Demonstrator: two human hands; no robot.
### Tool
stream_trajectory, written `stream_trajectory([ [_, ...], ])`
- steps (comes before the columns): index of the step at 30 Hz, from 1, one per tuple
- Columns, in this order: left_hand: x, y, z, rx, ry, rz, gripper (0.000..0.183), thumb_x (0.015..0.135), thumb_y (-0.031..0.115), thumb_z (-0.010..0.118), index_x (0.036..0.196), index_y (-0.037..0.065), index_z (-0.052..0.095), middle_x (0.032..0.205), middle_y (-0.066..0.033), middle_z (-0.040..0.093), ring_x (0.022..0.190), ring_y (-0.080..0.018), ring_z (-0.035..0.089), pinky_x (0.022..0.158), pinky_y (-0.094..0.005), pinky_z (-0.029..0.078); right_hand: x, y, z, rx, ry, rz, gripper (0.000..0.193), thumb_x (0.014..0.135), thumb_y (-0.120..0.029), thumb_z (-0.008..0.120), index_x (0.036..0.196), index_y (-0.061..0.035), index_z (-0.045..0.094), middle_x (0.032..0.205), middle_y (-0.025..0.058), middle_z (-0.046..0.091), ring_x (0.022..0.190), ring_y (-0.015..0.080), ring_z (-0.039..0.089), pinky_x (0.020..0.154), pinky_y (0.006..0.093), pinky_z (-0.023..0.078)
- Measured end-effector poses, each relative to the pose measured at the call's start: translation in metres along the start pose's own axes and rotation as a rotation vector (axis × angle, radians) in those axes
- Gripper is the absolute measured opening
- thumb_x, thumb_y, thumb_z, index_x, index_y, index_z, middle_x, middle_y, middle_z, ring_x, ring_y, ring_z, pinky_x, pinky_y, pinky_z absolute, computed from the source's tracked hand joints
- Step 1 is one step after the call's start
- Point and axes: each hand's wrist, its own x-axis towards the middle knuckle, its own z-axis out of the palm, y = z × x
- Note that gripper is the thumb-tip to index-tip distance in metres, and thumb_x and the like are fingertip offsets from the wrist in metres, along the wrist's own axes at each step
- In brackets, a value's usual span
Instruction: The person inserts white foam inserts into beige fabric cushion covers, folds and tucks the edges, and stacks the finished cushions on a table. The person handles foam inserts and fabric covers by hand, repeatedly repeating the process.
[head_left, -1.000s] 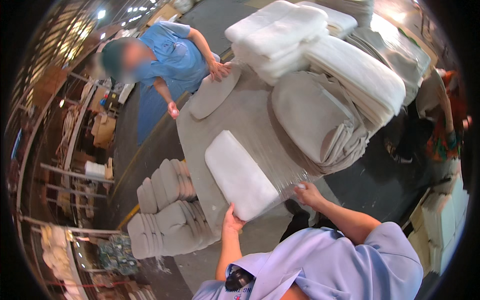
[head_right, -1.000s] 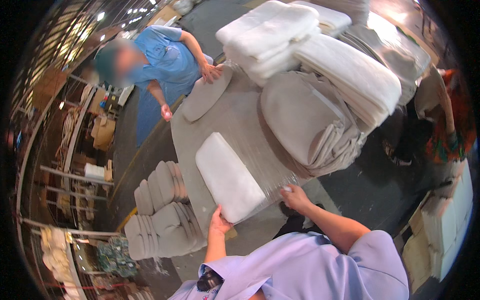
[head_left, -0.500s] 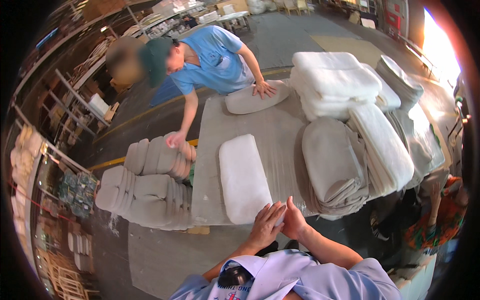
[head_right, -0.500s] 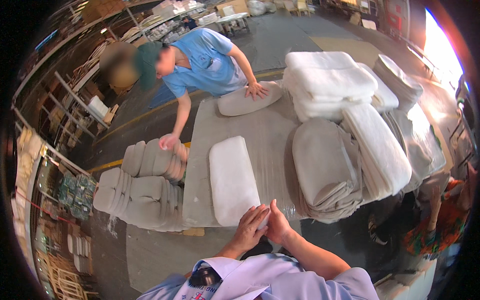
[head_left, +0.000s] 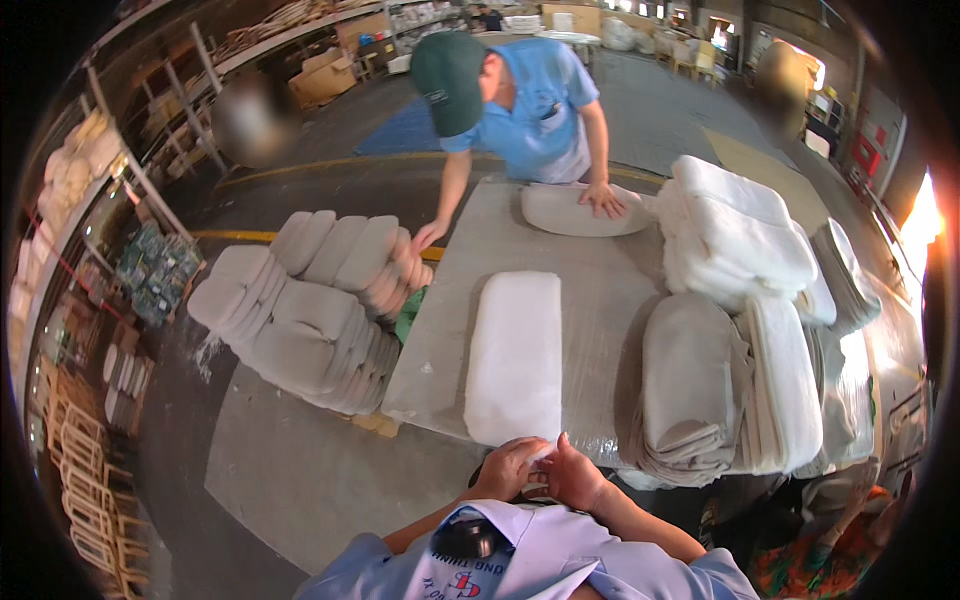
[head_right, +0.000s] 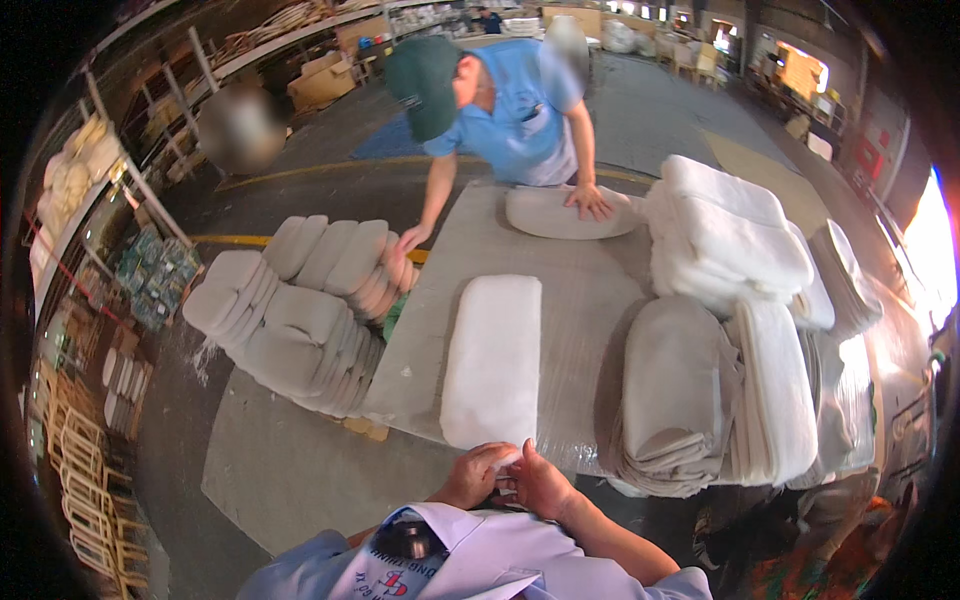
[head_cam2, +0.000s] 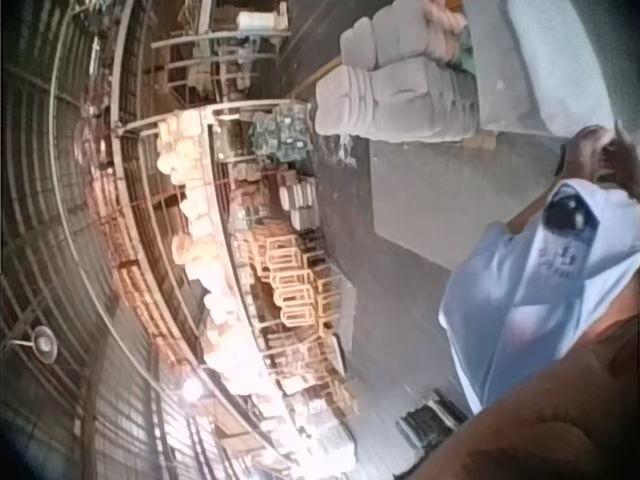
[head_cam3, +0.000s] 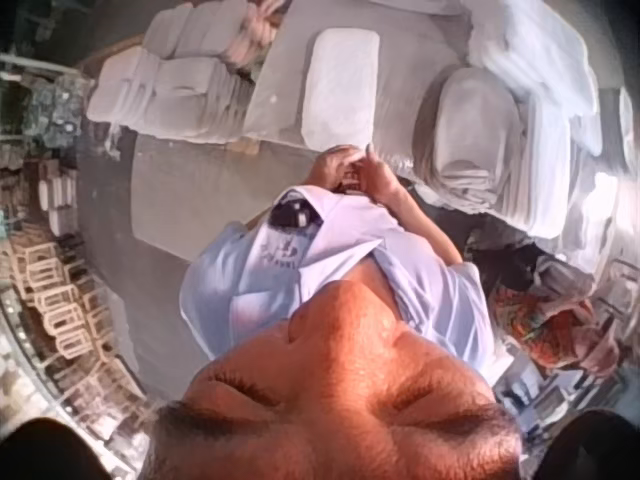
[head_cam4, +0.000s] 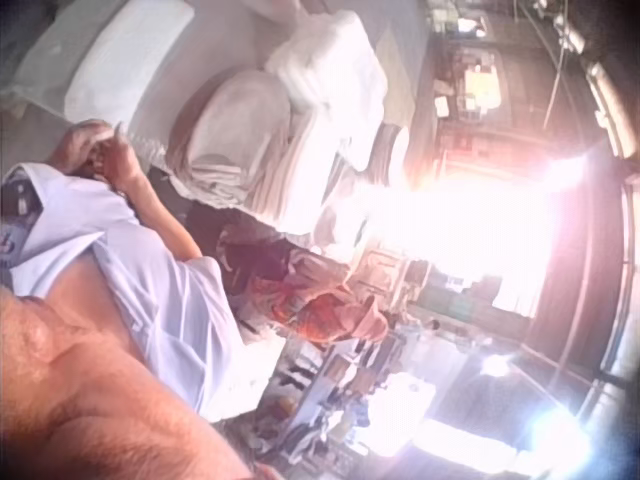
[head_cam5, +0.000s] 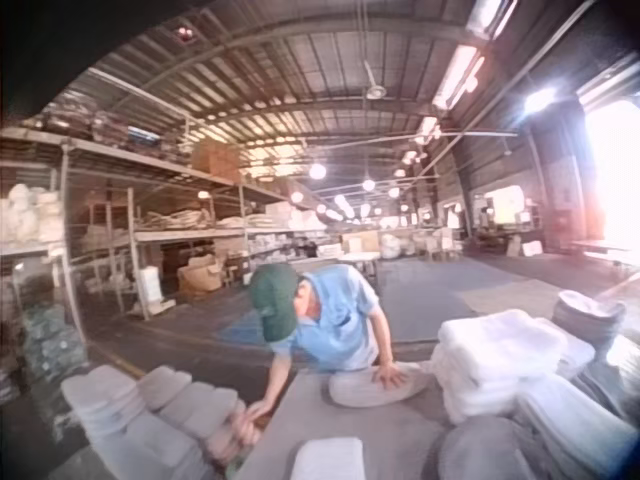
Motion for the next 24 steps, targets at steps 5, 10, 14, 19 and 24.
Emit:
stream_trajectory([
  [5,0.011,-0.040,-0.044,0.177,0.211,-0.025,0.040,0.093,-0.005,0.056,0.128,0.005,0.072,0.120,-0.0175,0.076,0.110,-0.0326,0.076,0.096,-0.0432,0.061,0.037,-0.018,0.025,-0.515,0.185,0.039,0.065,0.109,-0.053,0.059,0.156,-0.0097,0.051,0.145,0.0099,0.064,0.121,0.0268,0.065,0.102,0.0447,0.053],
  [10,0.035,-0.114,-0.118,0.003,0.401,-0.340,0.029,0.102,0.004,0.064,0.130,0.004,0.070,0.102,-0.0141,0.080,0.080,-0.0213,0.080,0.077,-0.0343,0.062,0.116,-0.060,0.015,-1.317,0.427,-0.361,0.044,0.101,-0.024,0.077,0.140,-0.0060,0.067,0.126,0.0133,0.073,0.102,0.0196,0.069,0.089,0.0363,0.057],
  [14,0.058,-0.159,-0.204,-0.165,0.463,-0.485,0.034,0.102,0.006,0.064,0.135,0.010,0.069,0.101,-0.0119,0.078,0.068,-0.0174,0.076,0.067,-0.0335,0.059,0.197,-0.135,0.032,-1.810,0.761,-0.830,0.065,0.093,-0.024,0.080,0.151,-0.0081,0.055,0.150,0.0259,0.054,0.139,0.0469,0.051,0.114,0.0514,0.045],
  [19,0.080,-0.221,-0.307,-0.355,0.480,-0.699,0.038,0.104,0.003,0.057,0.140,0.010,0.067,0.107,-0.0128,0.072,0.064,-0.0171,0.073,0.065,-0.0291,0.061,0.297,-0.190,0.057,-1.904,1.101,-0.476,0.073,0.102,-0.043,0.066,0.167,-0.0205,0.039,0.174,0.0218,0.026,0.163,0.0466,0.016,0.127,0.0687,0.018],
  [24,0.145,-0.287,-0.364,-0.386,0.446,-0.815,0.042,0.101,-0.001,0.054,0.141,0.003,0.064,0.123,-0.0122,0.068,0.086,-0.0200,0.075,0.081,-0.0314,0.063,0.341,-0.171,0.015,-1.982,1.187,-0.426,0.069,0.103,-0.046,0.061,0.165,-0.0220,0.043,0.176,0.0151,0.027,0.164,0.0415,0.016,0.130,0.0658,0.009],
])
